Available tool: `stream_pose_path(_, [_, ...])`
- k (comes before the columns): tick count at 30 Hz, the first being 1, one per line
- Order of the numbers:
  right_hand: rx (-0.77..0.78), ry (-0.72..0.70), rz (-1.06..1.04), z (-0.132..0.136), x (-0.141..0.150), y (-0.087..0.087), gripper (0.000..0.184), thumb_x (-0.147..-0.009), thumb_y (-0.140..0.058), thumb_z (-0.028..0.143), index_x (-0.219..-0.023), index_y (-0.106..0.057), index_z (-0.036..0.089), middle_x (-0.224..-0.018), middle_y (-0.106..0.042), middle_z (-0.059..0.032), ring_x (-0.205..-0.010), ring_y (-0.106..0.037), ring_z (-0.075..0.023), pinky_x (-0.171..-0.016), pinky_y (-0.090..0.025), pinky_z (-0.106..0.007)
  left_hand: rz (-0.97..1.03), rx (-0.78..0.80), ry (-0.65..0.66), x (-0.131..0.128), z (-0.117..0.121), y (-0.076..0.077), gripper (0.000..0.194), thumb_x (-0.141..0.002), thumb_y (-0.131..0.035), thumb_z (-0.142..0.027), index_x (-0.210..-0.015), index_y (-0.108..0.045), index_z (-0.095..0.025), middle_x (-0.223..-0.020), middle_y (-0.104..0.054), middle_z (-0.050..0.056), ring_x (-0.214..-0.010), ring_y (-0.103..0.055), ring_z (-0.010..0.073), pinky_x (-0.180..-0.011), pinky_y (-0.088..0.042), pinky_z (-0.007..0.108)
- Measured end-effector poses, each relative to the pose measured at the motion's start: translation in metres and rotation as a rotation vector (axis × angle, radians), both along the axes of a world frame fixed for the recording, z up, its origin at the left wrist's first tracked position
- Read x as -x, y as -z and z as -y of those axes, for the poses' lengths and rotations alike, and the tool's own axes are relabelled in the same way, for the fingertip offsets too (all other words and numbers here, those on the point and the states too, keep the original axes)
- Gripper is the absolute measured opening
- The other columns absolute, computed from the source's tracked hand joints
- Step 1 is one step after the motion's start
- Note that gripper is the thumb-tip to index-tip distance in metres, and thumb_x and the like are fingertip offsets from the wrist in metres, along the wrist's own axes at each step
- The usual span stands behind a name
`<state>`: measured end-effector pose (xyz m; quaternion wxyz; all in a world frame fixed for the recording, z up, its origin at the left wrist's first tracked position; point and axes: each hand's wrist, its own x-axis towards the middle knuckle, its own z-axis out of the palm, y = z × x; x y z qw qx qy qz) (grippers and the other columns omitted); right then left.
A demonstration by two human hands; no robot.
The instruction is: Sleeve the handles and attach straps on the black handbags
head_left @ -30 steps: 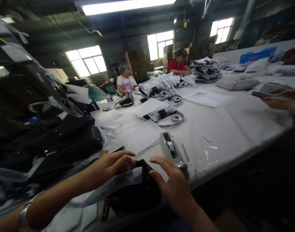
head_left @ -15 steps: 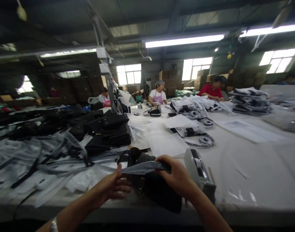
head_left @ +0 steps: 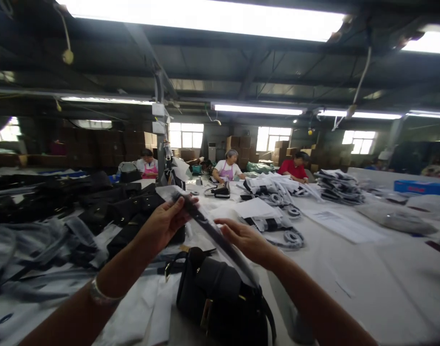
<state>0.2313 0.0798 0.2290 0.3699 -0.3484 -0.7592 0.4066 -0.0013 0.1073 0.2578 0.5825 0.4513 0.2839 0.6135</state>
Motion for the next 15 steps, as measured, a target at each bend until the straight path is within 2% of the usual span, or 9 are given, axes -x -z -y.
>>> stream_pose_path(2, [0.121, -0.136, -0.008, -0.005, 0.004, -0.009, 0.046, -0.087, -0.053, 0.058, -0.104, -0.07, 0.018, -0.089, -0.074, -0.0038, -0.083, -0.069, -0.019, -0.078, -0.052, -0.031, -0.042, -0.055, 0.023, -0.008, 0.0, -0.011, 0.017, -0.093, -0.056, -0.017, -0.097, -0.072, -0.012, -0.102, -0.077, 0.011, -0.09, -0.074, 0.0183, -0.081, -0.06, 0.025])
stream_pose_path(3, [0.196, -0.185, -0.014, -0.007, 0.002, -0.007, 0.044, -0.085, -0.058, 0.057, -0.097, -0.071, 0.017, -0.082, -0.073, -0.0025, -0.076, -0.069, -0.0174, -0.075, -0.052, -0.03, -0.058, -0.076, 0.024, -0.009, 0.0, -0.013, 0.016, -0.093, -0.057, -0.018, -0.097, -0.072, -0.012, -0.102, -0.077, 0.011, -0.091, -0.074, 0.0189, -0.082, -0.06, 0.025])
stream_pose_path(6, [0.35, -0.182, -0.027, -0.005, -0.015, 0.019, 0.034, -0.075, -0.072, 0.048, -0.086, -0.072, 0.016, -0.075, -0.073, 0.0, -0.065, -0.065, -0.0133, -0.068, -0.05, -0.025, -0.091, -0.106, 0.005, -0.008, -0.001, -0.013, 0.018, -0.092, -0.057, -0.019, -0.097, -0.072, -0.011, -0.098, -0.078, 0.011, -0.093, -0.073, 0.0201, -0.082, -0.06, 0.025])
stream_pose_path(10, [0.461, -0.166, -0.014, 0.008, -0.048, 0.06, 0.028, -0.071, -0.076, 0.041, -0.081, -0.075, 0.015, -0.073, -0.073, 0.0, -0.061, -0.063, -0.0115, -0.063, -0.047, -0.022, -0.089, -0.071, -0.034, 0.003, -0.007, -0.011, 0.017, -0.09, -0.058, -0.013, -0.099, -0.072, -0.009, -0.094, -0.079, 0.01, -0.091, -0.074, 0.0198, -0.08, -0.061, 0.024])
stream_pose_path(12, [0.509, -0.169, -0.02, 0.015, -0.06, 0.069, 0.027, -0.072, -0.076, 0.039, -0.082, -0.075, 0.014, -0.075, -0.074, -0.0016, -0.064, -0.065, -0.0123, -0.066, -0.048, -0.022, -0.03, -0.066, -0.085, 0.012, -0.015, -0.014, 0.018, -0.089, -0.056, -0.008, -0.098, -0.071, -0.009, -0.094, -0.079, 0.009, -0.087, -0.074, 0.0179, -0.076, -0.061, 0.022])
stream_pose_path(15, [0.534, -0.156, 0.007, 0.018, -0.069, 0.069, 0.029, -0.073, -0.076, 0.041, -0.086, -0.075, 0.015, -0.08, -0.075, -0.0039, -0.07, -0.067, -0.0159, -0.07, -0.049, -0.025, 0.116, -0.108, -0.175, 0.027, -0.03, -0.023, 0.025, -0.094, -0.046, -0.008, -0.095, -0.071, -0.008, -0.087, -0.078, 0.008, -0.079, -0.074, 0.0151, -0.071, -0.061, 0.021])
